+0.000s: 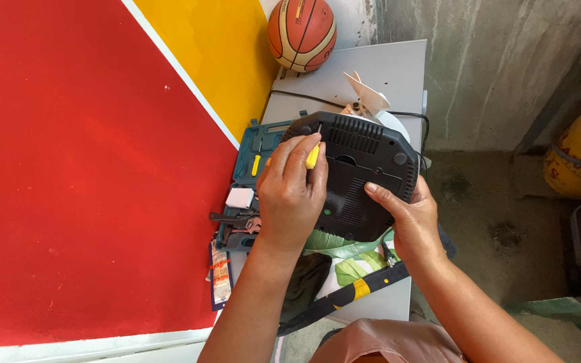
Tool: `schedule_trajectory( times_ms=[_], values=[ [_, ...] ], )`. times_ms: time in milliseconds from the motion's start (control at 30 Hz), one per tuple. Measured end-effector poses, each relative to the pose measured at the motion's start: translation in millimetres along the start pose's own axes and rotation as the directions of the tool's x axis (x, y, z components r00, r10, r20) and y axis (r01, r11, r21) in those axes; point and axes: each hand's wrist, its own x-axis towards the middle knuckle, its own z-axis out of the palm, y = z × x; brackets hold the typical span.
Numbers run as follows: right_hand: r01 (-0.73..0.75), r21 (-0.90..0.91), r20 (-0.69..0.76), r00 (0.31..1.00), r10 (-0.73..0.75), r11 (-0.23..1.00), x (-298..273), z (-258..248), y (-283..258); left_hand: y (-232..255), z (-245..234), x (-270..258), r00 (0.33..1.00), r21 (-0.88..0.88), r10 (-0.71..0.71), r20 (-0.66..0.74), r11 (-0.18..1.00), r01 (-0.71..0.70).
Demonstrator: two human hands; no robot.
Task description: The person uses a screwdriver to unscrew the base of a small white electric fan. They hold the fan with one hand and turn the screwdriver with the other, working on the black plastic base while the fan rests on a patterned mat.
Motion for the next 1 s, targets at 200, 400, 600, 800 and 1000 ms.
schedule_trajectory(
  times_ms=[200, 400, 600, 800, 1000],
  values=[
    [0.022, 0.015, 0.025, 0.999, -0.023, 1.000, -0.2, 3.8, 5.0, -2.7, -6.4, -5.0, 0.990, -0.065, -0.113, -0.078, 0.992, 0.108],
    [-0.002, -0.032, 0.056, 0.998, 0.004, 0.999, -2.7, 7.8, 11.3, -4.1, -16.8, -7.9, 0.940, -0.064, -0.342, 0.007, 0.937, 0.342],
    [0.003, -0.044, 0.103, 0.995, 0.001, 0.999, -2.9, 10.6, 14.2, -8.4, -27.6, -10.5, 0.969, 0.343, -0.221, 0.108, 0.924, 0.173],
    [-0.008, -0.077, 0.109, 0.994, 0.016, 0.997, -4.2, 11.9, 17.5, -15.0, -36.0, -15.3, 0.968, 0.348, -0.194, 0.162, 0.929, 0.128],
    [-0.021, -0.111, 0.101, 0.994, 0.033, 0.994, -5.3, 11.1, 17.8, -16.7, -49.2, -12.7, 0.972, 0.344, -0.150, 0.183, 0.935, 0.080]
  ],
)
